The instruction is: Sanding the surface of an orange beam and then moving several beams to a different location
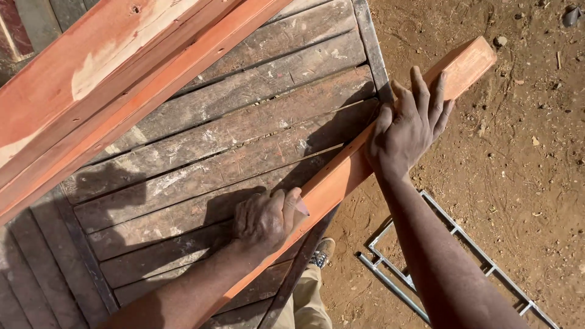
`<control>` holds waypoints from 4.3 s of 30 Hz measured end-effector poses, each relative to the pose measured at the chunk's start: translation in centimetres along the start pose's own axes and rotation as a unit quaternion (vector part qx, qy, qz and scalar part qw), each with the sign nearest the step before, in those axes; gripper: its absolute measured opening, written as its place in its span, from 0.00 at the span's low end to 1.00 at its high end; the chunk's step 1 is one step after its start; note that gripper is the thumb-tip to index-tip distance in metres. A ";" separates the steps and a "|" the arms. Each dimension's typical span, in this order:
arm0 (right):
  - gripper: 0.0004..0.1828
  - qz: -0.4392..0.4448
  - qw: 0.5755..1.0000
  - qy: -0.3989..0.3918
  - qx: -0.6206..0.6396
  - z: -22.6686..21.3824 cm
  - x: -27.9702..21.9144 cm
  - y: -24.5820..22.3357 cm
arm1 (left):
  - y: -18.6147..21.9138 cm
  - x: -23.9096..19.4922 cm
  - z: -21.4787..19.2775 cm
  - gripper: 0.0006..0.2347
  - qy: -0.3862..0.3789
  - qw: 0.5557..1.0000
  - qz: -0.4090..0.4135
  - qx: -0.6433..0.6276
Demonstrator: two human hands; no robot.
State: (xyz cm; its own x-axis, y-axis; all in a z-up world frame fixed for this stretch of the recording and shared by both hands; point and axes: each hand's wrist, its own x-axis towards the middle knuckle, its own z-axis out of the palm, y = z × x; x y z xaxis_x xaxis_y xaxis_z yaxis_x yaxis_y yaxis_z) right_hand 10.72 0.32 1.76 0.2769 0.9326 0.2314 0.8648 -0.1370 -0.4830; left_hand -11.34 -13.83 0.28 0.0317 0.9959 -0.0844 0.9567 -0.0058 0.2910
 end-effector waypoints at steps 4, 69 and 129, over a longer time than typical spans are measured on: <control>0.17 -0.015 0.999 0.008 0.046 -0.3 -0.6 0.2 | 5.7 6.8 2.9 0.23 0.097 0.988 0.072 -0.100; 0.08 -0.067 0.986 0.154 0.009 2.2 0.5 3.0 | 3.1 3.9 0.8 0.29 -0.010 0.990 0.001 -0.138; 0.08 0.058 0.994 0.080 0.053 1.1 0.3 0.8 | 8.8 2.1 -0.7 0.57 0.088 0.931 0.166 0.312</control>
State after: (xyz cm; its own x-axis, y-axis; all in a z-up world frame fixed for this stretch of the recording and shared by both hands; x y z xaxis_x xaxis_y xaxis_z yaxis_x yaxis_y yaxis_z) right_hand 10.97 0.84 0.50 0.4433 0.8462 0.2957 0.7762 -0.1974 -0.5987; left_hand -3.08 -11.73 3.31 0.3600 0.9291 0.0843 0.8864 -0.3124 -0.3416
